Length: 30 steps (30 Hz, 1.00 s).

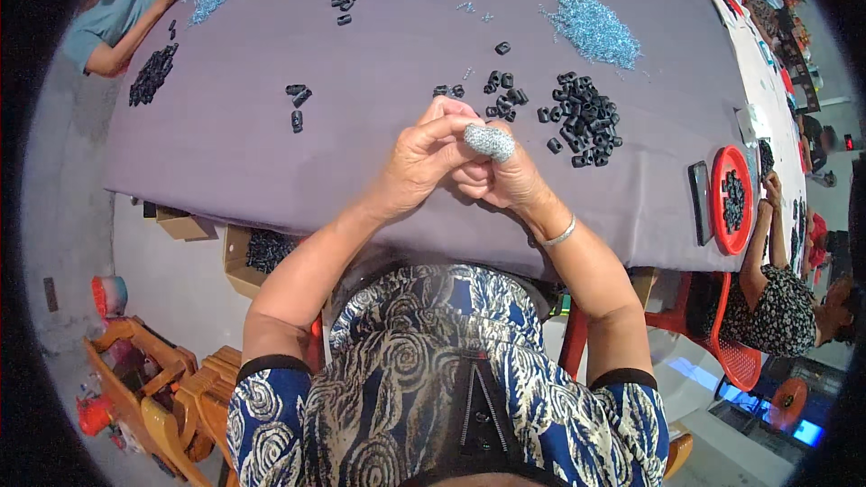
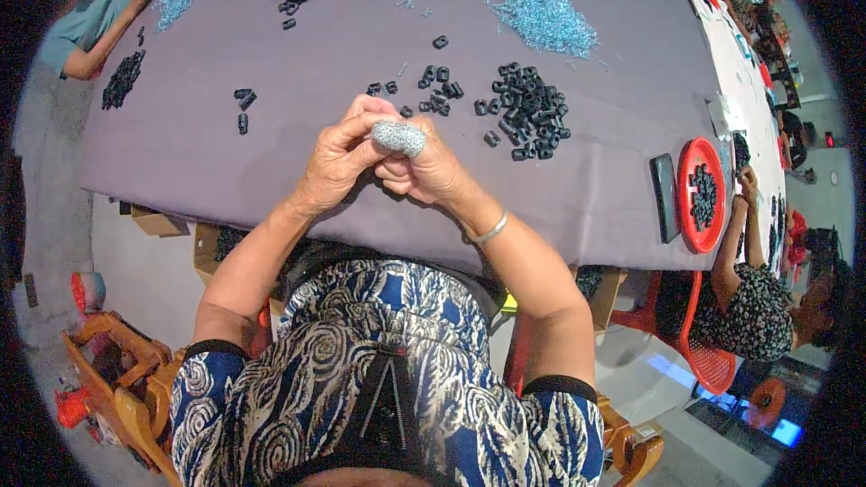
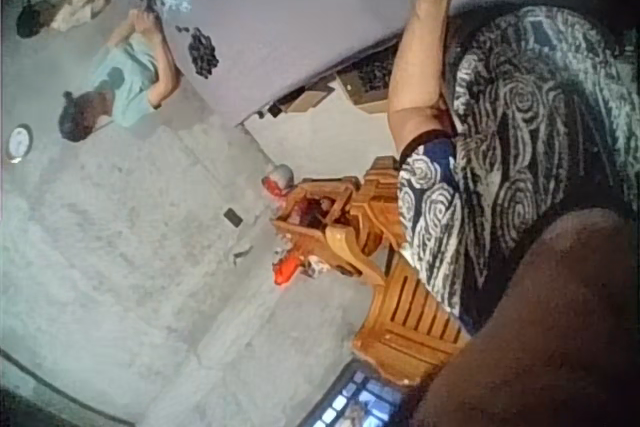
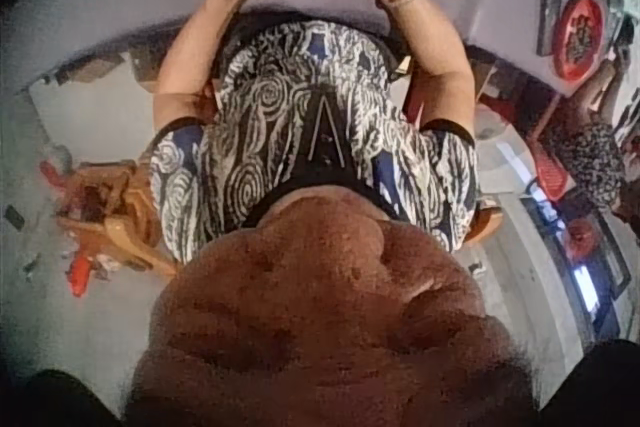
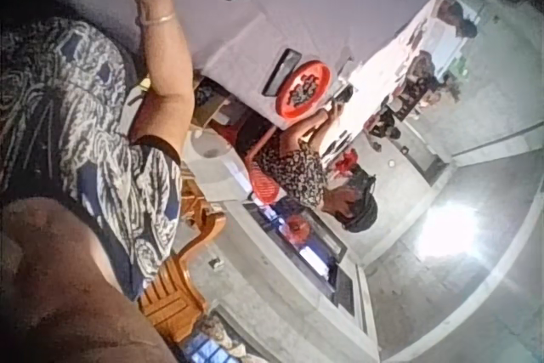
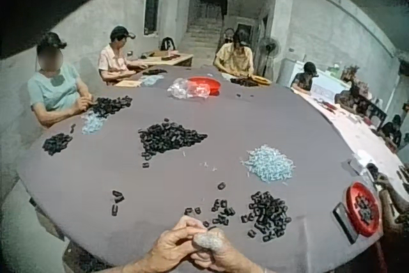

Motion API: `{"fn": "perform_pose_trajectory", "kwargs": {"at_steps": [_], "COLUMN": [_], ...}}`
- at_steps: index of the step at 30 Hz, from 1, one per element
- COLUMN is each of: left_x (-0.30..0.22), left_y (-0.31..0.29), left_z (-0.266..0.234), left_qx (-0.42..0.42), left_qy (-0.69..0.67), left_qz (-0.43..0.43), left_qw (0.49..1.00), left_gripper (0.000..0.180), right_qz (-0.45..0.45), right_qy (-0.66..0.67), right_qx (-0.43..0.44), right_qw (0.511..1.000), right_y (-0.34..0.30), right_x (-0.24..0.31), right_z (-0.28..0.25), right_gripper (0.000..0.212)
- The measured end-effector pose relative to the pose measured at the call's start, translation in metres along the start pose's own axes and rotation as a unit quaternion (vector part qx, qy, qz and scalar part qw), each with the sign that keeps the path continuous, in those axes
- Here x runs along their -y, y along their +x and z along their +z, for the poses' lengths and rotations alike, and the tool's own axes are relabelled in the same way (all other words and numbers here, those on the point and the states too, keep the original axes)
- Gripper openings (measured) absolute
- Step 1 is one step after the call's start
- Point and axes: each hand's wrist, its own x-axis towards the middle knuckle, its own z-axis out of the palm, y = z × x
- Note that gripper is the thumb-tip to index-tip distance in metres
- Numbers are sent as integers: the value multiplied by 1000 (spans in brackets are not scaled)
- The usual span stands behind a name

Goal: The person assembles plastic cord locks by hand, picking up components from the table and fitting the pieces together one by one.

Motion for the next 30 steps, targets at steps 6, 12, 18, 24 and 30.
{"fn": "perform_pose_trajectory", "kwargs": {"at_steps": [6,12,18,24,30], "left_x": [-4,-1,-1,-6,-9], "left_y": [-2,-2,1,-2,-2], "left_z": [-2,-2,-3,-1,-1], "left_qx": [-4,-12,-36,-53,-29], "left_qy": [-24,-38,-36,-25,-29], "left_qz": [-27,-12,-12,-34,-17], "left_qw": [999,999,999,998,999], "left_gripper": [19,18,16,14,14], "right_qz": [5,-1,13,26,25], "right_qy": [37,20,19,3,-11], "right_qx": [-20,-17,-71,-58,-70], "right_qw": [999,1000,997,998,997], "right_y": [2,4,5,7,6], "right_x": [-2,-3,0,-7,-9], "right_z": [2,1,10,5,3], "right_gripper": [32,34,38,42,45]}}
